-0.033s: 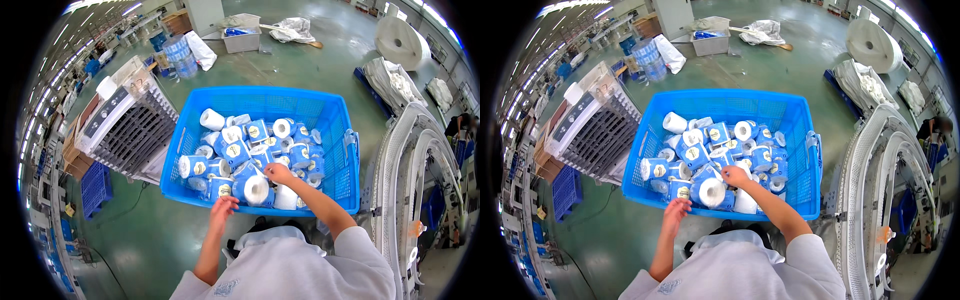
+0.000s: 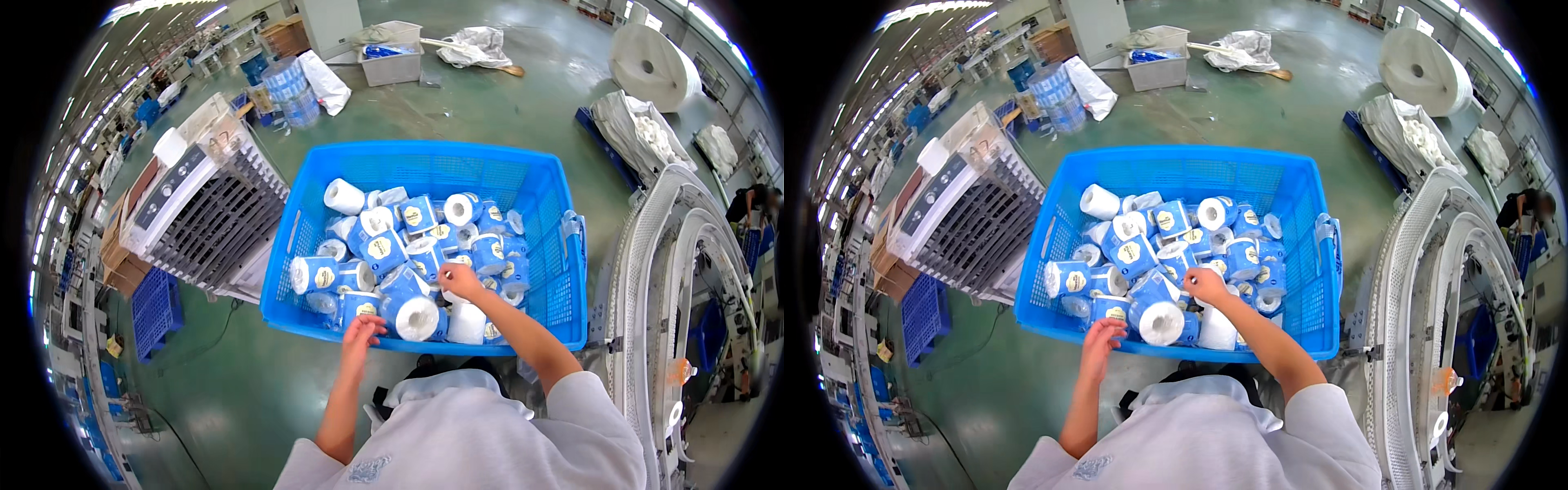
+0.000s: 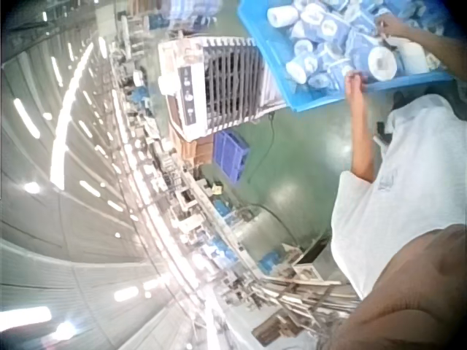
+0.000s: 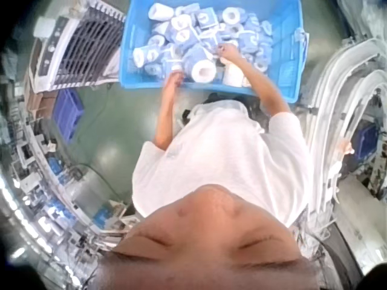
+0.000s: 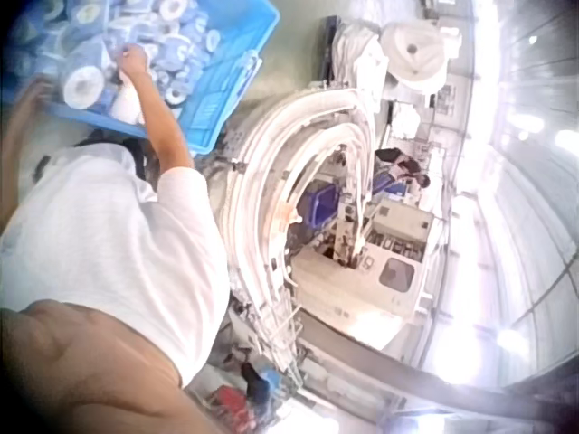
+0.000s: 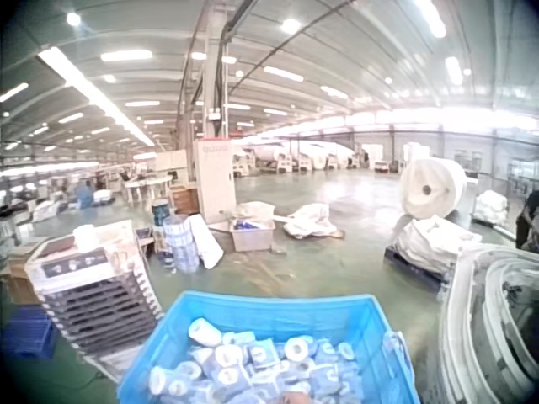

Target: The person repeatedly picks packaged toilet paper rolls from a blue crate and places them onto a moving conveyor belt. The person handles the rolls one at a time or in small groups, maintaining a steady pace throughout the clip.

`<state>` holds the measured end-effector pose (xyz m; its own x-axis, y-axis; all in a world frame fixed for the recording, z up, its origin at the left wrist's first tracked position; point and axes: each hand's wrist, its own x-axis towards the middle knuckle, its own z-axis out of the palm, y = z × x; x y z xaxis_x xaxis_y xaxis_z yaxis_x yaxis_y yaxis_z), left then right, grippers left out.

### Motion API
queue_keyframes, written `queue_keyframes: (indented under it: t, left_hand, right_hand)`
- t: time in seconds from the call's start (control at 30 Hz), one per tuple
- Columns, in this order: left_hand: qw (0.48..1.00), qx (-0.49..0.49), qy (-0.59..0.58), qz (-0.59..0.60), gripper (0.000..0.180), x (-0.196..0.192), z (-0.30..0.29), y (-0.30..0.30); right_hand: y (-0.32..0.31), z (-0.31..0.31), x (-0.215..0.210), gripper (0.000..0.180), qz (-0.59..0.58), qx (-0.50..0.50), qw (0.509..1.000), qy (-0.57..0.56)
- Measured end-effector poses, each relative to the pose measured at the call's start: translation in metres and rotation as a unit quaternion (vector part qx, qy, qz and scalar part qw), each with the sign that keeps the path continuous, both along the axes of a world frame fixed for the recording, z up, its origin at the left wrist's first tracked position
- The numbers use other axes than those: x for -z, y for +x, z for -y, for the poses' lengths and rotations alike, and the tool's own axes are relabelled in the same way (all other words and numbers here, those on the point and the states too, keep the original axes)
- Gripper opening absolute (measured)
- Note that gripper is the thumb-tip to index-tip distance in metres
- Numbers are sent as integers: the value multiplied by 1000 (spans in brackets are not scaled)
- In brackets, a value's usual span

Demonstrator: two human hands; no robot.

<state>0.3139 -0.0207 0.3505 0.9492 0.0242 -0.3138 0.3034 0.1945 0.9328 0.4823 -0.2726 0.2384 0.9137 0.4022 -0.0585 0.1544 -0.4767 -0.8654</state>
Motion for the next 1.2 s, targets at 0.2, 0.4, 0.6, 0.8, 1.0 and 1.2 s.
queue_keyframes:
  t: [0.2, 0.4, 0.6, 0.8, 1.0, 1.2]
  left_hand:
    - [832, 374, 371, -173, 69, 69, -1, 102]
    - [963, 199, 138, -119, 104, 12, 30, 102]
    - [989, 61, -45, 128, 111, -37, 75, 72]
    - [958, 50, -219, 179, 114, -37, 104, 49]
    - [862, 159, -420, 234, 81, -48, 113, 44]
    - [882, 207, -396, 150, 73, -41, 133, 47]
  right_hand:
    - [-26, -11, -6, 56, -532, -89, 841, 46]
    - [-48, -12, -55, 101, -117, -10, 969, 218]
    - [-61, 23, -146, 55, -131, 89, 906, 392]
    - [-51, 46, -143, 30, -188, 174, 874, 413]
    - [-71, 64, -129, 17, -66, -7, 994, 83]
    - [-82, 99, -222, 15, 256, 63, 942, 208]
